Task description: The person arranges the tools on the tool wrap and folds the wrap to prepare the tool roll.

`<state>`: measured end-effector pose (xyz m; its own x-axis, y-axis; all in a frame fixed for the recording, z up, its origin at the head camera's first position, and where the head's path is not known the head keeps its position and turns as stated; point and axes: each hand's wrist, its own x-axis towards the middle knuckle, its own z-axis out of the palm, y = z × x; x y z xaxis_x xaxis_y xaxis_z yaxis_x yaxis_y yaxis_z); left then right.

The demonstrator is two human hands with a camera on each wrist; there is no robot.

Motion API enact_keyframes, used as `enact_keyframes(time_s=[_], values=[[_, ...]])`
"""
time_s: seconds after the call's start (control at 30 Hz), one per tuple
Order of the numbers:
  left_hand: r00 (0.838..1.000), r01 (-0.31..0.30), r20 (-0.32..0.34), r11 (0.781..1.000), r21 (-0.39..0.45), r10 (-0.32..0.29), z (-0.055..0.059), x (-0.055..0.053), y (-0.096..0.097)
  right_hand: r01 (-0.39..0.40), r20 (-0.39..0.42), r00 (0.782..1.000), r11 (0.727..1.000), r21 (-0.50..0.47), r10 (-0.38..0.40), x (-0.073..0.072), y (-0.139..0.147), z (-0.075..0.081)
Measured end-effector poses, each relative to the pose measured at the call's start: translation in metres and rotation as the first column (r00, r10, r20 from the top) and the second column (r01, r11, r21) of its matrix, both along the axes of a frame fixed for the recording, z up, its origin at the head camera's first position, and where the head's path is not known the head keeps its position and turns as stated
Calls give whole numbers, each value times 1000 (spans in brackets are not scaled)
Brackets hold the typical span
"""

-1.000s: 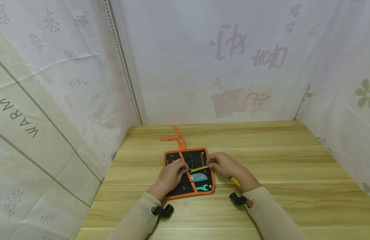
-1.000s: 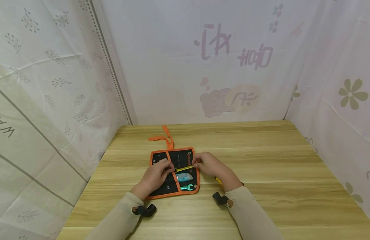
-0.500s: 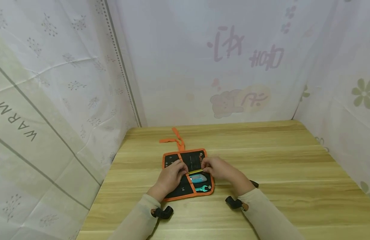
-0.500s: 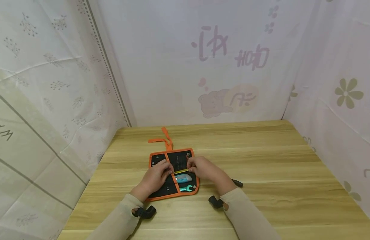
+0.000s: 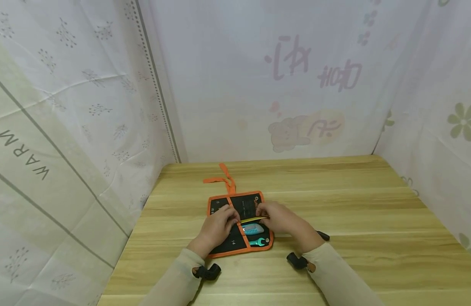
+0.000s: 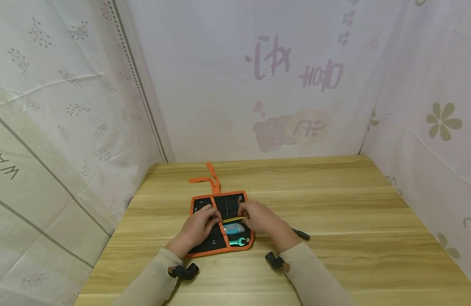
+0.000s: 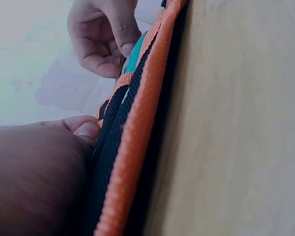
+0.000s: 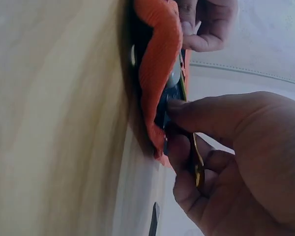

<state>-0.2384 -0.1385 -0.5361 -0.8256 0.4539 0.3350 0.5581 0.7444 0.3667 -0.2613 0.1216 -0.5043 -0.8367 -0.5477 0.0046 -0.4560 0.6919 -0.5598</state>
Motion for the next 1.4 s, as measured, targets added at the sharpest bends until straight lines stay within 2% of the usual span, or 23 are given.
enact_keyframes(time_s=[0.17,0.33,0.63,0.87,0.97,1.13,1.4], values=[[1000,-10,-11,1000,7,10,0,1,0,61,-26,998,996,63,-60,-3,7,0],[1000,-13,-4,1000,29,13,0,2,-1,58,-13,998,997,46,-57,-6,15,3],[994,-13,111,987,161,-5,2,5,-13,18,11,1000,999,37,-18,-5,26,9],[985,-53,171,985,165,24,3,5,-26,16,5,1000,998,61,-16,-2,30,15],[981,-54,193,983,176,19,3,5,-29,28,6,1000,997,69,-28,-1,31,18],[977,-35,213,981,192,-7,5,5,-30,36,13,999,997,62,-37,0,31,20],[973,-49,230,982,184,5,8,6,-27,18,2,1000,997,69,-18,-1,27,21]])
